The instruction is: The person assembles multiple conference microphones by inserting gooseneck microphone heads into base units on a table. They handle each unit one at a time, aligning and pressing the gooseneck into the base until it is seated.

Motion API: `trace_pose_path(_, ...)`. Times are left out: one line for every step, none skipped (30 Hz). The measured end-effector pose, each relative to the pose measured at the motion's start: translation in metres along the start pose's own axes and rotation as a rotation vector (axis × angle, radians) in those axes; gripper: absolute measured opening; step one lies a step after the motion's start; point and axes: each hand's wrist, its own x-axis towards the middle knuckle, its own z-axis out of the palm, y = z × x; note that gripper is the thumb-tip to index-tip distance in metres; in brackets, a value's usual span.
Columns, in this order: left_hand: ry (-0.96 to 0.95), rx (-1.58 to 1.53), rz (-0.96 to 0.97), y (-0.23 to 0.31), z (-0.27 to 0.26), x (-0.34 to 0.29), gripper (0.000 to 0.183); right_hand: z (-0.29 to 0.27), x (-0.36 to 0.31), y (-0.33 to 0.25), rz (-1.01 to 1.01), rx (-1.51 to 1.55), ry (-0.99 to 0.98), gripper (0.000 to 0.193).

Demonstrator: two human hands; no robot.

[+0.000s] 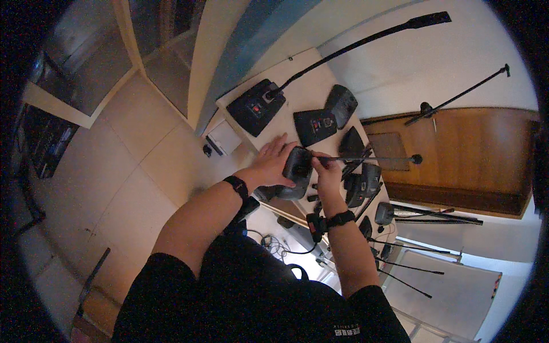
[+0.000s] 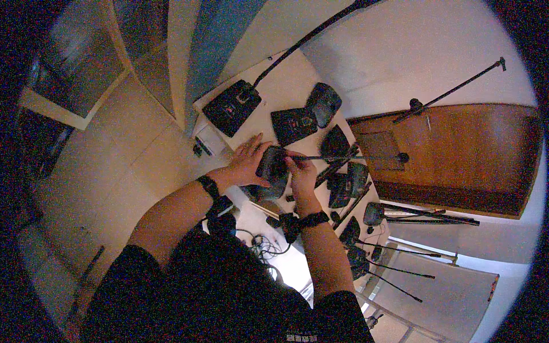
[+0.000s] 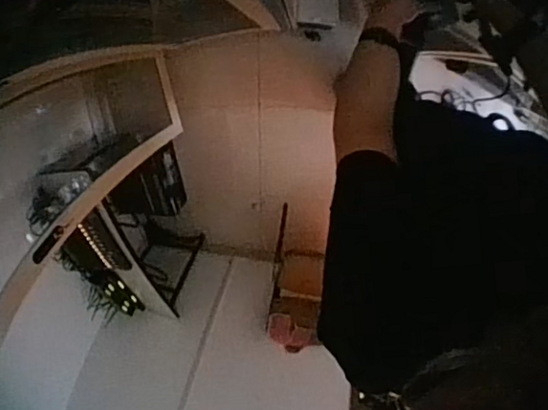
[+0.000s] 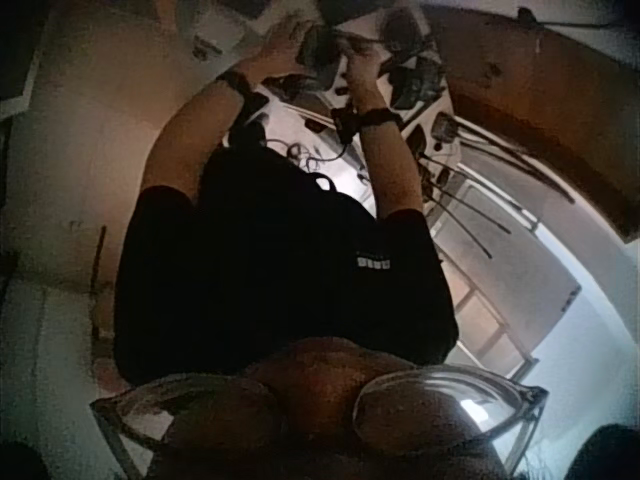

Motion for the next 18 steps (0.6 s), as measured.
trace_pose_path(-0.008, -0.002, -0.005, 0.0002, -0.0004, 0.0003, 0.109, 0.0005, -0.0005, 0.0018, 0.049, 0.038, 0.022, 0.018)
trace_pose_path(-0.032, -0.005, -0.017, 0.0003, -0.0007, 0.0007, 0.109, 0.0007, -0.0010, 0.0035, 0.098, 0.086, 0.037, 0.017)
trace_pose_path(-0.017, -0.008, -0.012, -0.0001, -0.0013, 0.0010, 0.109, 0.0006, -0.0013, 0.0051, 0.081, 0.109, 0.028, 0.017)
trace_pose_path(-0.021, -0.014, -0.015, -0.0005, -0.0015, 0.0009, 0.109, -0.0002, -0.0015, 0.0063, 0.065, 0.141, 0.012, 0.017)
trace_pose_path(-0.025, -0.021, -0.017, -0.0006, -0.0014, 0.0011, 0.109, -0.0014, -0.0016, 0.0072, 0.065, 0.180, 0.003, 0.017)
trace_pose_path(-0.019, -0.017, -0.015, -0.0009, -0.0012, 0.0015, 0.110, -0.0025, -0.0010, 0.0077, 0.061, 0.204, -0.014, 0.017)
trace_pose_path(-0.012, -0.015, -0.013, -0.0008, -0.0004, 0.0020, 0.110, -0.0043, -0.0003, 0.0079, 0.073, 0.237, -0.026, 0.018)
trace_pose_path(-0.024, -0.017, -0.019, -0.0010, 0.0001, 0.0023, 0.110, -0.0054, 0.0005, 0.0079, 0.086, 0.269, -0.036, 0.018)
trace_pose_path(-0.011, -0.014, -0.013, -0.0011, 0.0009, 0.0023, 0.111, -0.0069, 0.0013, 0.0074, 0.092, 0.175, -0.012, 0.016)
trace_pose_path(-0.015, -0.016, -0.015, -0.0012, 0.0015, 0.0023, 0.111, -0.0069, 0.0016, 0.0072, 0.071, 0.163, -0.016, 0.017)
trace_pose_path(-0.015, -0.018, -0.015, -0.0015, 0.0022, 0.0028, 0.112, -0.0075, 0.0021, 0.0068, 0.054, 0.162, -0.010, 0.017)
trace_pose_path(-0.013, -0.015, -0.014, -0.0018, 0.0027, 0.0028, 0.112, -0.0071, 0.0016, 0.0064, 0.030, 0.180, -0.025, 0.018)
trace_pose_path(-0.010, -0.011, -0.013, -0.0023, 0.0034, 0.0028, 0.112, -0.0065, 0.0013, 0.0062, 0.014, 0.124, -0.007, 0.018)
trace_pose_path(-0.006, -0.008, -0.011, -0.0025, 0.0040, 0.0024, 0.112, -0.0055, 0.0003, 0.0059, -0.009, 0.088, -0.010, 0.018)
trace_pose_path(0.006, -0.027, -0.010, -0.0030, 0.0046, 0.0023, 0.113, -0.0046, -0.0007, 0.0057, -0.029, 0.052, 0.003, 0.018)
trace_pose_path(0.020, -0.047, -0.008, -0.0033, 0.0053, 0.0020, 0.114, -0.0036, -0.0019, 0.0056, -0.052, 0.017, -0.006, 0.019)
trace_pose_path(0.029, -0.070, -0.009, -0.0038, 0.0058, 0.0022, 0.115, -0.0020, -0.0027, 0.0060, -0.074, -0.017, 0.001, 0.019)
trace_pose_path(0.041, -0.062, 0.000, -0.0041, 0.0065, 0.0025, 0.115, -0.0010, -0.0027, 0.0063, -0.083, -0.028, 0.008, 0.020)
